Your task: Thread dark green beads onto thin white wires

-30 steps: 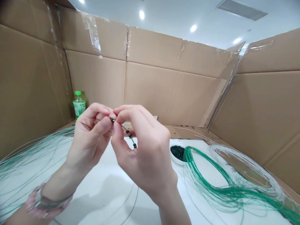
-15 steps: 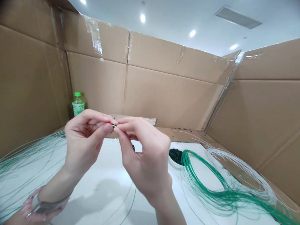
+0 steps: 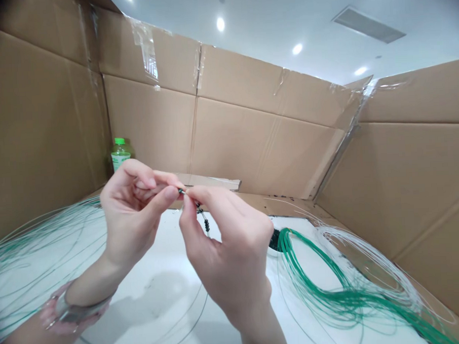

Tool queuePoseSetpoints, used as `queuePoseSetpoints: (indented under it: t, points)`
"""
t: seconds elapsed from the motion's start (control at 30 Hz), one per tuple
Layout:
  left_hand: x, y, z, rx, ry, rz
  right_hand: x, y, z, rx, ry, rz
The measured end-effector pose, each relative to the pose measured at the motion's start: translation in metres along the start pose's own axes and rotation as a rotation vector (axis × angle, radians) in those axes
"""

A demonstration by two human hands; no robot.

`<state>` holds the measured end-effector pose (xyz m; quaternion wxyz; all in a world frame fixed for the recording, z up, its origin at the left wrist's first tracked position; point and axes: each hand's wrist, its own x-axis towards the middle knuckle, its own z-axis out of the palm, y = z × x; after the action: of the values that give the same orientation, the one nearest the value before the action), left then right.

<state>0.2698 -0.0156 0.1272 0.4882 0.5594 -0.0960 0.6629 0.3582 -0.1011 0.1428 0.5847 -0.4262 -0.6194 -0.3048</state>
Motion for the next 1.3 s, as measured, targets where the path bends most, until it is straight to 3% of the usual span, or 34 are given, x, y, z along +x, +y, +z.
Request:
queuePoseSetpoints:
  t: [0.53, 0.87, 1.1, 1.3]
  points:
    - [-0.004, -0.004, 0.003, 0.157, 0.018, 0.18, 0.003, -0.006, -0.008, -0.113, -0.073, 0.049]
    - [-0.007, -0.008, 0.004, 0.162, 0.023, 0.174, 0.002, -0.005, -0.01, -0.17, -0.118, 0.054]
    - [-0.006, -0.005, -0.003, 0.326, -0.088, 0.277, 0.003, -0.005, -0.017, -0.289, -0.19, -0.044]
    - [0.0, -0.003, -0.006, 0.347, -0.114, 0.307, 0.005, -0.004, -0.015, -0.187, -0.183, -0.025]
